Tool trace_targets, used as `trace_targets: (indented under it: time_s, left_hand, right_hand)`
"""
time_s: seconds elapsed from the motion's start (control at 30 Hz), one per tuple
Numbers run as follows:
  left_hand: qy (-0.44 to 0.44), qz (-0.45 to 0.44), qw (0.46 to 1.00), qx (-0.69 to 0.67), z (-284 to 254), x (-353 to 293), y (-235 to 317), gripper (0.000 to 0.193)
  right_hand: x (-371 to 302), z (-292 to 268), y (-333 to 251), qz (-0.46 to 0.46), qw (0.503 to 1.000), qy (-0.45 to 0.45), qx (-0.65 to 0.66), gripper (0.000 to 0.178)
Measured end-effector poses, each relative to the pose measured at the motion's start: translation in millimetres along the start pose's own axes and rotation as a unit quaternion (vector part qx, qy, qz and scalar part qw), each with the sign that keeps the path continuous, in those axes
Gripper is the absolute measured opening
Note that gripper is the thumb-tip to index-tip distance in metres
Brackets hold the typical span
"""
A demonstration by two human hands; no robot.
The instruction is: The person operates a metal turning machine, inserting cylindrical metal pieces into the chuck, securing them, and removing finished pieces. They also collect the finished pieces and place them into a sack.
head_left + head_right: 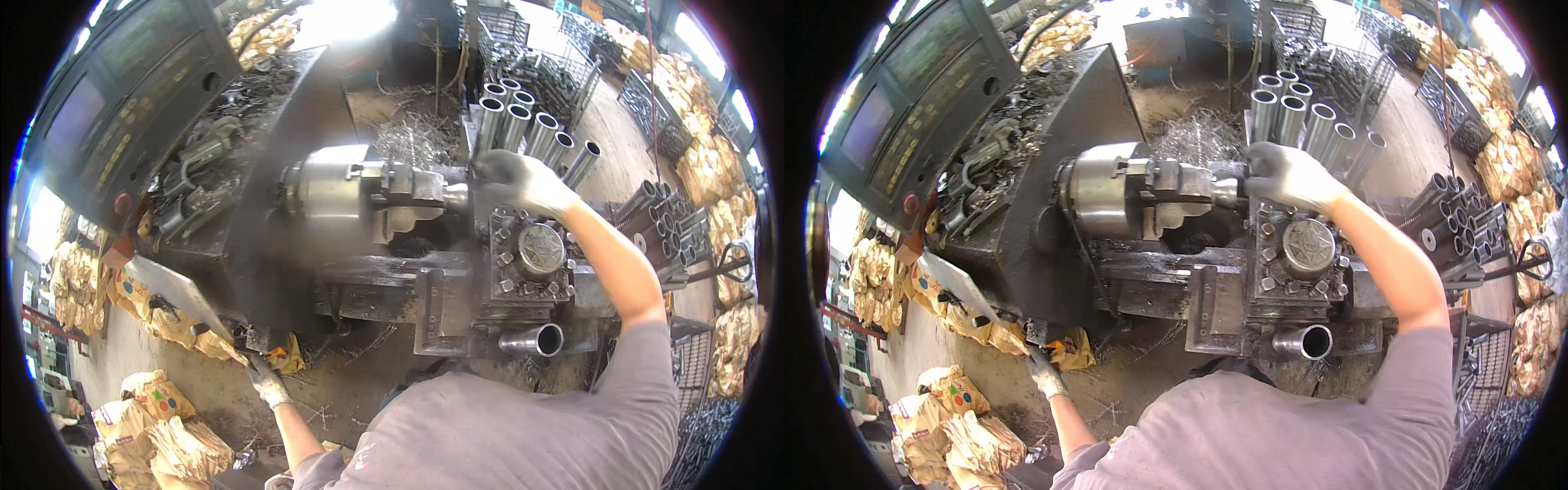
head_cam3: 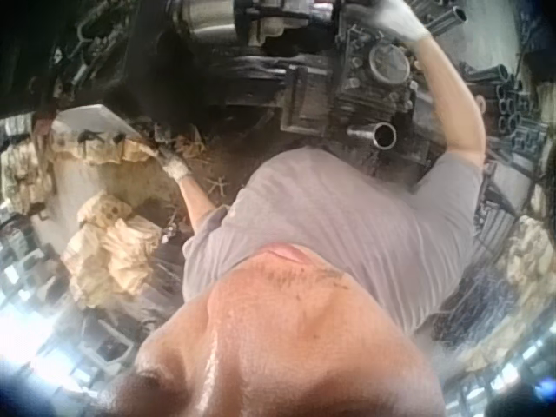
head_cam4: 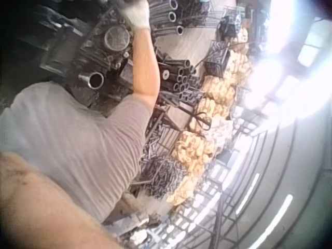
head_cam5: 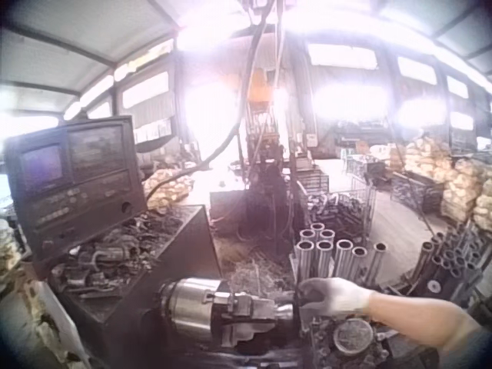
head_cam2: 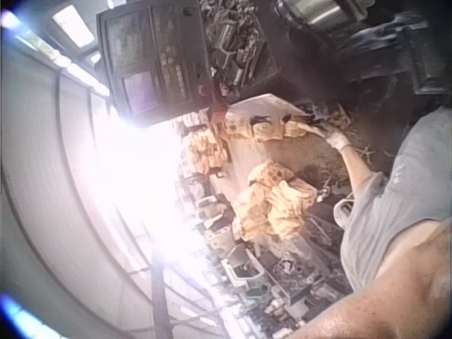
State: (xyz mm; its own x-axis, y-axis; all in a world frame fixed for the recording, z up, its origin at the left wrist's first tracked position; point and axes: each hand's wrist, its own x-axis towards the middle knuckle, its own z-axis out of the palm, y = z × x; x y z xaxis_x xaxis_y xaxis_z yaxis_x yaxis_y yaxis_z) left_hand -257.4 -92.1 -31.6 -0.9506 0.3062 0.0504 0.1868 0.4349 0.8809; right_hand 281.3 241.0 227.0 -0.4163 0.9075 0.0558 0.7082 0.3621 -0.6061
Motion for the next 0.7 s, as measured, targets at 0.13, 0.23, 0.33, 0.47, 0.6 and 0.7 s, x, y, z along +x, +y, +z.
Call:
trace_targets:
  time_s: [0.13,0.23,0.33,0.47,0.6,0.7]
  left_hand:
    - [0.148,0.442,0.884,0.003,-35,-6,153,0.041]
    - [0.093,0.572,0.808,0.103,-17,29,291,0.044]
    - [0.014,0.447,0.853,0.27,13,99,381,0.075]
    - [-0.045,0.384,0.836,0.389,39,208,417,0.09]
    - [0.026,0.397,0.868,0.298,32,171,414,0.079]
    - [0.017,0.557,0.828,0.057,24,14,361,0.057]
  right_hand:
    - [-114,-20,-9,0.036,0.974,0.167,0.148,0.046]
    - [-201,-17,0,0.118,0.945,0.268,0.146,0.036]
    - [-253,1,7,0.178,0.906,0.311,0.225,0.038]
    - [-304,25,27,0.159,0.924,0.315,0.148,0.033]
    - [-333,32,13,0.183,0.927,0.27,0.186,0.035]
    - [-360,49,27,0.216,0.922,0.258,0.193,0.037]
